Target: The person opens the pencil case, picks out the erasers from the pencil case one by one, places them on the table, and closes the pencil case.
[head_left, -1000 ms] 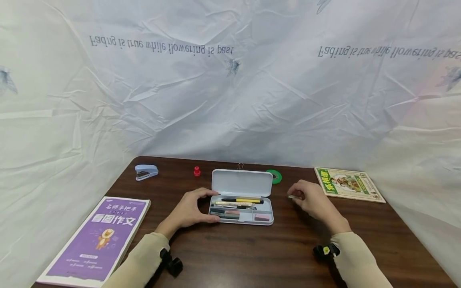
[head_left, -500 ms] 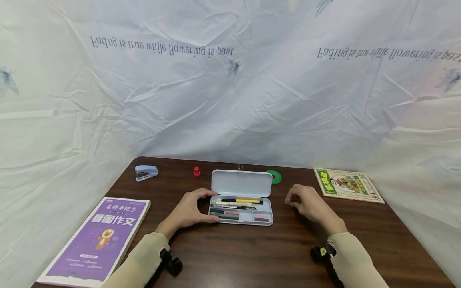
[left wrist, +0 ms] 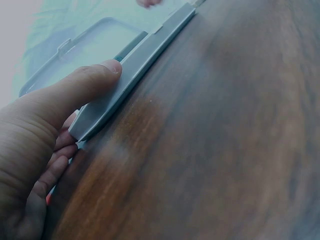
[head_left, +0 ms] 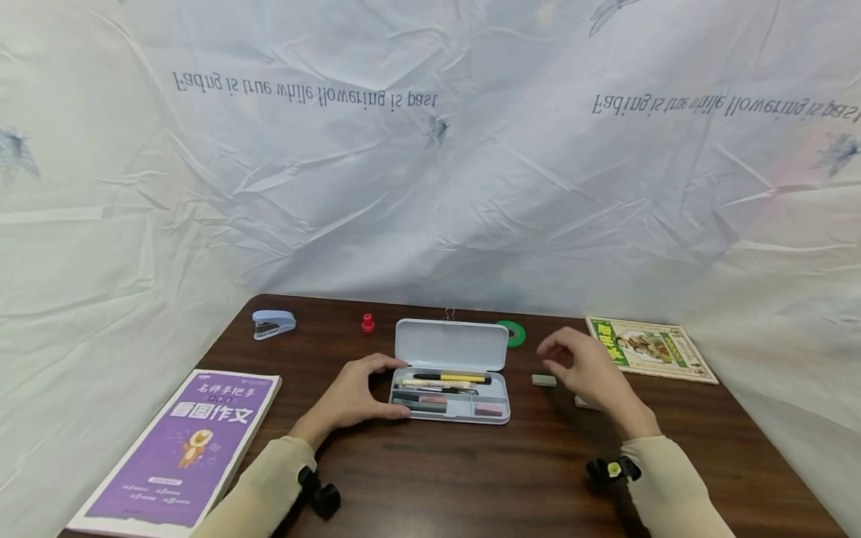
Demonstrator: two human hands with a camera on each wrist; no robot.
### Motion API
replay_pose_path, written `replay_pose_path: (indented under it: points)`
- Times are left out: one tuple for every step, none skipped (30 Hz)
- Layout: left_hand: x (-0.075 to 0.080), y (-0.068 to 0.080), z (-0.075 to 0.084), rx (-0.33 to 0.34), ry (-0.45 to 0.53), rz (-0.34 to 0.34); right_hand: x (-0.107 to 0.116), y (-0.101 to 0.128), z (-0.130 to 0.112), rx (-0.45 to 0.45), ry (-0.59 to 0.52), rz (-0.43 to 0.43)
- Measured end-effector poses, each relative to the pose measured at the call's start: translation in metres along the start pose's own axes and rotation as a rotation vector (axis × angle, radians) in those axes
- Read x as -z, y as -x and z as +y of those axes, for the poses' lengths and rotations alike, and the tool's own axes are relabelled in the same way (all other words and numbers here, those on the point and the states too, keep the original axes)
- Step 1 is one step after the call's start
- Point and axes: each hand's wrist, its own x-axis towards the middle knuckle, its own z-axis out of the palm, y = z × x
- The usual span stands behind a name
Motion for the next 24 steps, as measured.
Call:
replay_pose_path:
  points:
    - [0.000,0.000,0.000,-0.001,0.001,0.000,0.003,0.000,-0.003,0.005,-0.014,0.029]
    - [0.000,0.000,0.000,-0.002,-0.002,0.001,0.005,-0.001,-0.007,0.010,-0.028,0.053]
    - [0.000,0.000,0.000,-0.003,-0.004,0.002,0.007,-0.002,-0.010,0.019,-0.042,0.074]
    - [0.000,0.001,0.000,-0.003,-0.003,0.000,0.008,-0.002,-0.014,0.024,-0.058,0.088]
    - [0.000,0.001,0.000,-0.003,-0.004,0.000,0.010,-0.003,-0.017,0.030,-0.076,0.098]
    - [0.000,0.000,0.001,-0.001,-0.003,-0.001,0.011,-0.003,-0.021,0.031,-0.103,0.102]
    - [0.000,0.000,0.001,-0.003,-0.002,-0.001,0.012,-0.004,-0.025,0.032,-0.134,0.100]
    - [0.000,0.000,0.001,-0.004,-0.001,-0.001,0.012,-0.005,-0.028,0.030,-0.167,0.093]
    - [0.000,0.000,0.001,-0.005,0.000,-0.001,0.011,-0.005,-0.031,0.029,-0.202,0.083]
    - [0.000,0.000,0.001,-0.004,0.000,-0.001,0.010,-0.005,-0.035,0.031,-0.247,0.066]
    - [0.000,0.000,0.000,-0.006,-0.001,0.000,0.008,-0.006,-0.038,0.035,-0.281,0.052]
    - [0.001,0.000,0.000,-0.006,-0.002,-0.001,0.005,-0.006,-0.042,0.043,-0.317,0.031]
    - [0.000,0.000,0.000,-0.007,-0.002,-0.001,0.001,-0.007,-0.044,0.055,-0.346,0.005]
    - [0.000,0.000,0.000,-0.005,0.000,-0.003,-0.003,-0.007,-0.047,0.068,-0.363,-0.021]
    - [0.000,-0.001,0.001,-0.003,0.000,-0.004,-0.008,-0.007,-0.049,0.084,-0.371,-0.052]
    - [0.000,-0.001,0.001,0.000,0.002,-0.006,-0.012,-0.007,-0.051,0.097,-0.376,-0.087]
    - [0.000,-0.001,0.001,0.000,0.003,-0.007,-0.017,-0.007,-0.053,0.108,-0.366,-0.123]
    - [0.000,-0.001,0.001,0.003,0.005,-0.008,-0.022,-0.007,-0.054,0.119,-0.364,-0.166]
    - [0.000,-0.001,0.000,0.002,0.004,-0.007,-0.026,-0.006,-0.055,0.126,-0.348,-0.206]
    - [0.000,-0.001,0.001,0.003,0.004,-0.009,-0.030,-0.006,-0.056,0.132,-0.329,-0.245]
    - [0.000,-0.001,0.000,0.002,0.003,-0.009,-0.033,-0.005,-0.057,0.136,-0.314,-0.284]
    - [0.000,-0.001,0.001,0.002,0.004,-0.009,-0.036,-0.004,-0.057,0.137,-0.300,-0.319]
    - [0.001,-0.001,0.000,0.001,0.002,-0.009,-0.038,-0.004,-0.058,0.143,-0.287,-0.348]
    - [0.001,-0.001,0.001,0.002,0.001,-0.009,-0.041,-0.004,-0.059,0.148,-0.275,-0.374]
